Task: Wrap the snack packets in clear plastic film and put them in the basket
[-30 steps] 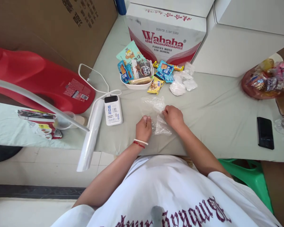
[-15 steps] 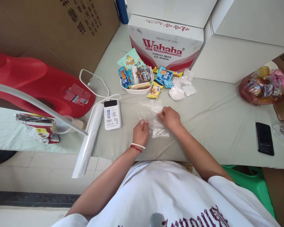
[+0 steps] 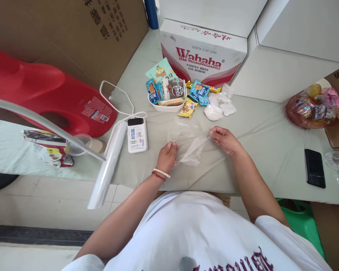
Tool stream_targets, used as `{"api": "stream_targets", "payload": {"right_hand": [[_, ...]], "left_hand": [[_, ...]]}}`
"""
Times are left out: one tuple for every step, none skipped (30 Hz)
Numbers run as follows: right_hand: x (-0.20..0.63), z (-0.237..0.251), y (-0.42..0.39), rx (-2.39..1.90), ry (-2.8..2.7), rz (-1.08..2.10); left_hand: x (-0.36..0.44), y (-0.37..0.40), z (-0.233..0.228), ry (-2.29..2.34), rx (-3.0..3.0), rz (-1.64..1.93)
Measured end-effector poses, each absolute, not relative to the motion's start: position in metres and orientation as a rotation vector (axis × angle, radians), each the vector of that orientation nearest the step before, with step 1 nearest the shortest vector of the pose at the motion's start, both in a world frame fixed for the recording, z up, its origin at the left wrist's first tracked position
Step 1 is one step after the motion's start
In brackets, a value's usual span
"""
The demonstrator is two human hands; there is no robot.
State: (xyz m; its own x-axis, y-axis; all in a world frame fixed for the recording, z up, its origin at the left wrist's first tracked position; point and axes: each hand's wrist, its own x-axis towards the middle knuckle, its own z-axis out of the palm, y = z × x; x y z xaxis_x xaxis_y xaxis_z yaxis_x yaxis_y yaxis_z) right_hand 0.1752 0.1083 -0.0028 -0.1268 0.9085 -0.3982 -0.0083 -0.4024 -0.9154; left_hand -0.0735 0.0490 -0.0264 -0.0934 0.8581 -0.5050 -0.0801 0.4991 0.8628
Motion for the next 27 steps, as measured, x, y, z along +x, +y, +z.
{"api": "stream_targets", "payload": {"right_hand": [[0.181,-0.003,0.107,-1.412,-1.015,1.632],[0.186,-0.003,0.106,-1.409,-0.981,1.637],[0.189,-0.004,0.105,-1.407,-0.949,1.632],[0.192,-0.005,0.104,-1.404,-0.918,1.619],[0.194,-0.006,0.103,-1.399,-0.883,1.605],[0.196,-0.008,0.102,-1.394,-0.841,1.591],[0.196,-0.01,0.101,-1.391,-0.795,1.583],[0.197,-0.012,0.102,-1.393,-0.743,1.576],[0.198,-0.013,0.103,-1.403,-0.688,1.563],[0.199,-0.014,0.104,-1.418,-0.63,1.543],[0.2,-0.014,0.106,-1.432,-0.574,1.513],[0.201,-0.013,0.107,-1.445,-0.526,1.479],[0.202,-0.012,0.108,-1.459,-0.489,1.452],[0.201,-0.009,0.107,-1.473,-0.467,1.445],[0.201,-0.006,0.106,-1.489,-0.462,1.465],[0.199,-0.003,0.102,-1.511,-0.476,1.497],[0.197,0.0,0.098,-1.532,-0.514,1.53],[0.195,0.002,0.092,-1.555,-0.576,1.553],[0.193,0.004,0.086,-1.582,-0.653,1.553],[0.192,0.004,0.08,-1.611,-0.734,1.527],[0.192,0.003,0.074,-1.639,-0.803,1.485],[0.192,0.001,0.07,-1.66,-0.855,1.443],[0.192,-0.002,0.066,-1.675,-0.884,1.409],[0.192,-0.005,0.063,-1.683,-0.899,1.384],[0.192,-0.008,0.06,-1.687,-0.911,1.368],[0.192,-0.011,0.059,-1.691,-0.925,1.358],[0.193,-0.014,0.057,-1.698,-0.942,1.35]], "left_hand": [[-0.075,0.049,-0.024,1.449,0.691,0.921],[-0.077,0.049,-0.021,1.446,0.673,0.934],[-0.079,0.049,-0.019,1.442,0.663,0.948],[-0.081,0.049,-0.017,1.438,0.653,0.961],[-0.083,0.05,-0.016,1.434,0.641,0.971],[-0.084,0.05,-0.014,1.431,0.628,0.979],[-0.086,0.05,-0.013,1.428,0.615,0.984],[-0.087,0.051,-0.012,1.425,0.602,0.984],[-0.088,0.051,-0.011,1.422,0.59,0.98],[-0.088,0.052,-0.011,1.42,0.578,0.978],[-0.088,0.053,-0.01,1.417,0.567,0.974],[-0.088,0.053,-0.01,1.419,0.556,0.971],[-0.088,0.054,-0.01,1.422,0.55,0.969],[-0.086,0.055,-0.011,1.425,0.552,0.969],[-0.085,0.055,-0.012,1.425,0.562,0.968],[-0.084,0.056,-0.014,1.424,0.583,0.964],[-0.082,0.056,-0.016,1.426,0.614,0.956],[-0.082,0.056,-0.019,1.45,0.653,0.95],[-0.081,0.056,-0.022,1.503,0.709,0.945],[-0.082,0.055,-0.025,1.591,0.789,0.949],[-0.082,0.054,-0.027,1.713,0.9,0.966],[-0.083,0.052,-0.03,1.854,1.043,0.994],[-0.084,0.05,-0.031,1.991,1.216,1.026],[-0.084,0.046,-0.033,2.093,1.413,1.05],[-0.084,0.043,-0.034,2.135,1.628,1.052],[-0.084,0.039,-0.035,2.104,1.853,1.018],[-0.083,0.037,-0.037,1.993,2.072,0.936]]}}
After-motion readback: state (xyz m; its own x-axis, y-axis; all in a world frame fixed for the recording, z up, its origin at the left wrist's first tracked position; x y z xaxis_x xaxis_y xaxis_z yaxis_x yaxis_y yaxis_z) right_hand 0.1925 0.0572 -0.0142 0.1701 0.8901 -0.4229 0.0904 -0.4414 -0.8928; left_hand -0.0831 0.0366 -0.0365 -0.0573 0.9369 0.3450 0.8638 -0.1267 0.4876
